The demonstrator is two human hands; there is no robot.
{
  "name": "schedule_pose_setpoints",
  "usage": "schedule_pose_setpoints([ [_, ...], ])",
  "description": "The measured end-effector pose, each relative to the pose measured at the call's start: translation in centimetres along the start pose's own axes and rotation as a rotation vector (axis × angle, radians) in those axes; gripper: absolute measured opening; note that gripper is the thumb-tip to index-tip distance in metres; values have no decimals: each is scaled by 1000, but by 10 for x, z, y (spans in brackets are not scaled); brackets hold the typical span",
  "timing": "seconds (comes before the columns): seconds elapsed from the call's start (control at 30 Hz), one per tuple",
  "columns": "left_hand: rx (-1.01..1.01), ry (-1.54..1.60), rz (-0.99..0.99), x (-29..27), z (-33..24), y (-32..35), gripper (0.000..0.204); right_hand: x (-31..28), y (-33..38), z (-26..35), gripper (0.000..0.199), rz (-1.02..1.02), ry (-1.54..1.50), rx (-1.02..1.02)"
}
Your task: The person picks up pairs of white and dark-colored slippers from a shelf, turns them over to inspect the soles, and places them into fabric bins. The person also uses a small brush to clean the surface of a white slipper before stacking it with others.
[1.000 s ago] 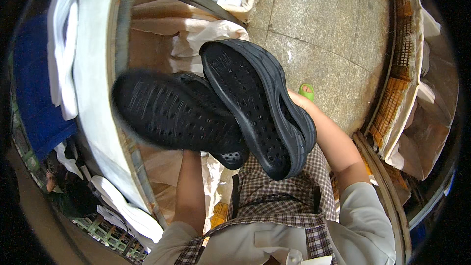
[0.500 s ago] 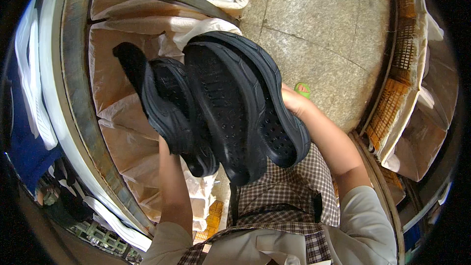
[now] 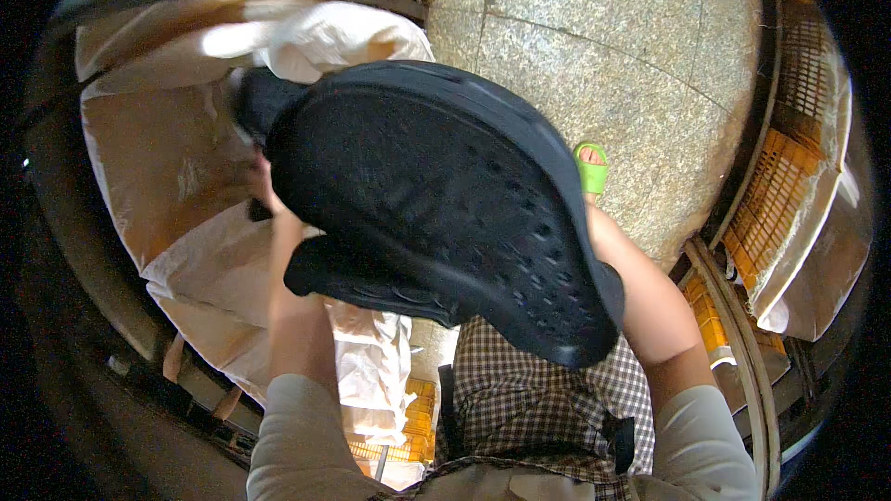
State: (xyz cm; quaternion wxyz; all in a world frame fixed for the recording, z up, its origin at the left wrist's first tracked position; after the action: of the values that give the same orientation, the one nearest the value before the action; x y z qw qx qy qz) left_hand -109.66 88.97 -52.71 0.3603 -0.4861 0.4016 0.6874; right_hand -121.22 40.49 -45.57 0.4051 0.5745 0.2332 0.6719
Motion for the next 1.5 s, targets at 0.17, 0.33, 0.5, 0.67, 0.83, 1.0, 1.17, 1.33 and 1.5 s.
schedule_pose_setpoints([
  [0.17, 90, 56, -219, 47, -62, 77, 79, -8, 3, -22, 85, 3, -12, 63],
  [0.33, 175, 237, -32, 13, -54, 44, 99, -10, 7, -23, 86, 11, -3, 88],
  [0.5, 248, 841, 201, -19, -87, 76, 85, -9, 9, -19, 86, 25, 10, 93],
  [0.67, 504, 669, 251, -9, -169, 59, 83, -11, 7, -19, 87, 33, 23, 94],
  [0.83, 261, 771, 229, 25, -152, 55, 61, -13, 5, -19, 87, 38, 21, 97],
  [1.0, 475, 636, 237, 24, -153, 74, 65, -13, 11, -21, 88, 35, 25, 104],
  [1.17, 507, 722, 227, 24, -183, 38, 76, -11, 19, -27, 89, 39, 34, 108],
  [1.33, 162, 1036, 206, 41, -142, 46, 64, -13, 24, -31, 89, 37, 34, 114],
  [1.5, 246, 905, 320, 61, -148, 58, 69, -10, 26, -34, 90, 47, 33, 118],
])
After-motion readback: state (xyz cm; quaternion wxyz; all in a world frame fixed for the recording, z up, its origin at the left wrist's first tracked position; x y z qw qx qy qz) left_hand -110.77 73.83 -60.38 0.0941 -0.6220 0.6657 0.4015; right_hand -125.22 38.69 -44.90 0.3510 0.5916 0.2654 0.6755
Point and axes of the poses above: each hand's wrist, its own y-axis away from the middle knuckle, its own x-axis out of the palm, z = x × y, the point moved 8 cm from there along -y, towards the middle knuckle, and after that the axes turned 3 degrees about y, right-handed, at the moved point
